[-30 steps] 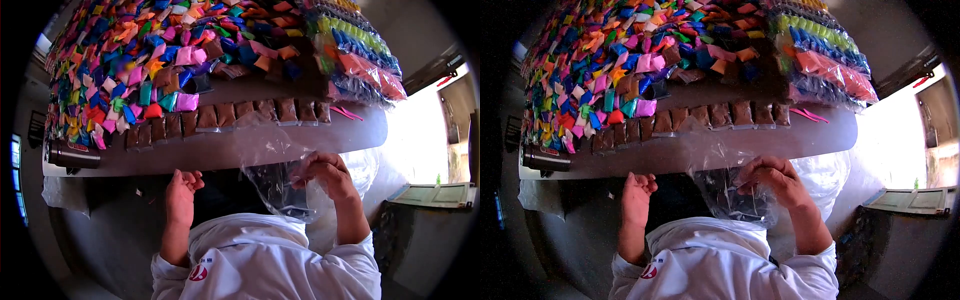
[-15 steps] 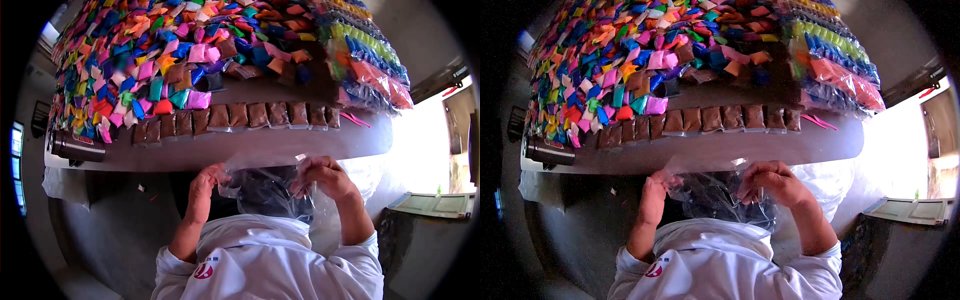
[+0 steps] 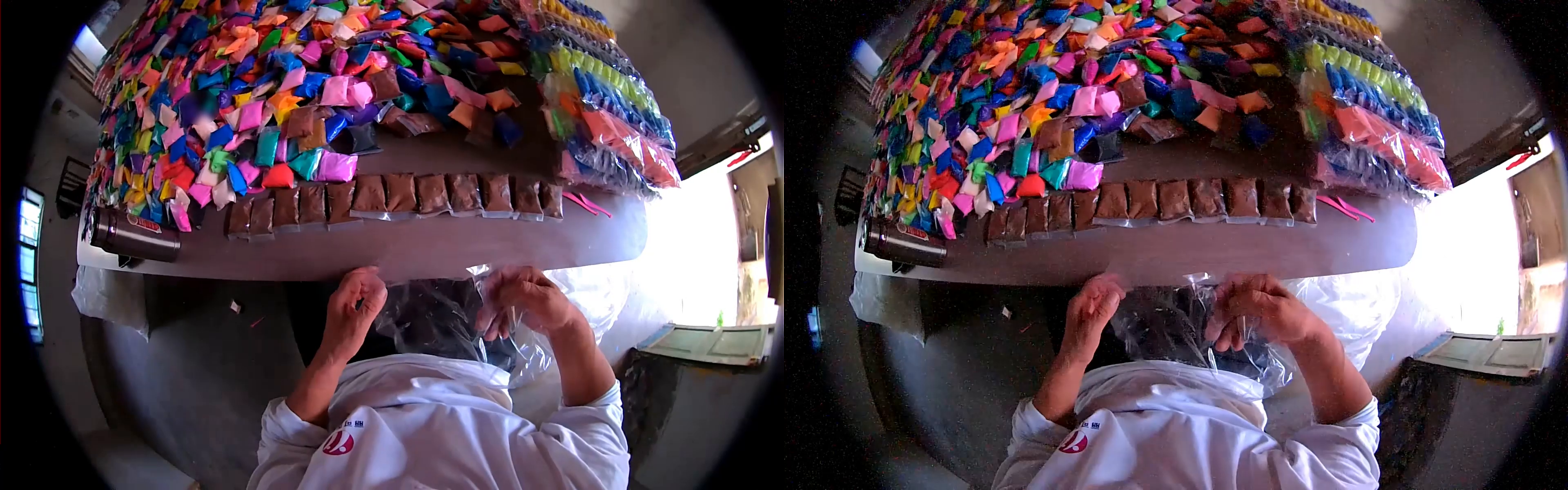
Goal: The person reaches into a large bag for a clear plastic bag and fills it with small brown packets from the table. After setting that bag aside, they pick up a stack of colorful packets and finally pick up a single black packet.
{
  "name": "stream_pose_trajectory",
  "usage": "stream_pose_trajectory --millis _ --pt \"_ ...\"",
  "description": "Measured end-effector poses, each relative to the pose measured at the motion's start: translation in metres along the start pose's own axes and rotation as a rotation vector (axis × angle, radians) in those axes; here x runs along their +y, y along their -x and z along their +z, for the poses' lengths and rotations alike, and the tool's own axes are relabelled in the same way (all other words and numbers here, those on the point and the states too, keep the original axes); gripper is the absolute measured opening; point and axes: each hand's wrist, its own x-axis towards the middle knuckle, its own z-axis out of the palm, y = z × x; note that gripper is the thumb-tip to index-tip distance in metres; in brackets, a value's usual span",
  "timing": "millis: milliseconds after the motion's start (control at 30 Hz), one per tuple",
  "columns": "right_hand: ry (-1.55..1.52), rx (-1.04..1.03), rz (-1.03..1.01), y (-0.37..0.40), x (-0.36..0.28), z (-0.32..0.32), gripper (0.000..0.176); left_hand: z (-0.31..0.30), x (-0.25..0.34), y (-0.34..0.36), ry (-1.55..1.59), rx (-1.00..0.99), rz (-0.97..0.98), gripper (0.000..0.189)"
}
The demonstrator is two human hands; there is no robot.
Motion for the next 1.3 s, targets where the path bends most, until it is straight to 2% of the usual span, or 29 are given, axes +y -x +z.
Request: stream_pose_trajectory --millis 33,167,267,333,367,467,533,600,667,700,733,800,900,1067,1133,1167,1200,1267,1300 --pt "0.055 -0.002 0.027 0.0 0.0 0.0 0.025 0.0 -0.001 -0.001 -0.007 0.01 0.059 0.024" --pt "0.039 0.022 0.039 0.003 0.002 0.0 0.025 0.001 0.016 0.0 0.033 0.037 -0.014 0.027" --pt "0.169 0.08 0.0 0.007 0.0 -0.001 0.023 -0.001 0.02 0.001 0.081 0.01 0.005 0.033" --pt "0.26 0.126 -0.153 0.01 -0.001 -0.004 0.026 0.002 0.025 0.003 0.161 0.061 -0.006 0.037" --pt "0.263 0.133 -0.152 0.012 -0.001 -0.004 0.026 0.001 0.02 0.004 0.172 0.092 -0.022 0.038" --pt "0.315 0.279 -0.148 0.022 -0.001 -0.009 0.033 -0.006 0.012 0.006 0.167 0.09 0.013 0.039" --pt "0.234 0.389 -0.124 0.026 0.003 -0.016 0.044 -0.005 0.012 0.007 0.174 0.133 -0.029 0.04" --pt "0.202 0.441 -0.091 0.032 -0.003 -0.012 0.046 -0.005 0.009 0.007 0.172 0.145 -0.033 0.041" --pt "0.366 0.351 -0.16 0.033 -0.005 -0.01 0.042 -0.002 0.011 0.007 0.192 0.142 -0.035 0.041" --pt "0.375 0.329 -0.31 0.027 0.002 -0.012 0.03 -0.002 0.012 0.007 0.186 0.14 -0.027 0.041" --pt "0.375 0.332 -0.311 0.029 0.001 -0.014 0.03 -0.002 0.013 0.006 0.18 0.138 -0.019 0.041" --pt "0.67 0.529 -0.095 0.035 -0.003 -0.019 0.019 -0.003 0.018 0.006 0.17 0.142 -0.015 0.039" --pt "0.59 0.63 -0.068 0.04 -0.004 -0.029 0.016 -0.006 0.017 0.004 0.166 0.146 -0.007 0.038" --pt "0.518 0.616 -0.127 0.045 -0.003 -0.042 0.016 -0.005 0.023 0.007 0.142 0.1 0.007 0.038" --pt "0.738 0.806 -0.363 0.037 -0.003 -0.034 0.017 -0.001 0.024 0.006 0.166 0.113 0.007 0.038" --pt "0.947 0.961 -0.293 0.039 -0.008 -0.023 0.018 -0.001 0.022 0.005 0.163 0.107 0.012 0.038" --pt "1.109 1.03 -0.482 0.035 -0.014 -0.008 0.019 0.0 0.023 0.004 0.136 0.105 0.031 0.038" --pt "1.27 0.984 -0.763 0.034 -0.026 0.023 0.024 0.004 0.029 0.003 0.109 0.097 0.037 0.038" --pt "1.249 0.877 -0.745 0.037 -0.029 0.04 0.025 0.007 0.032 0.001 0.106 0.072 0.055 0.037"
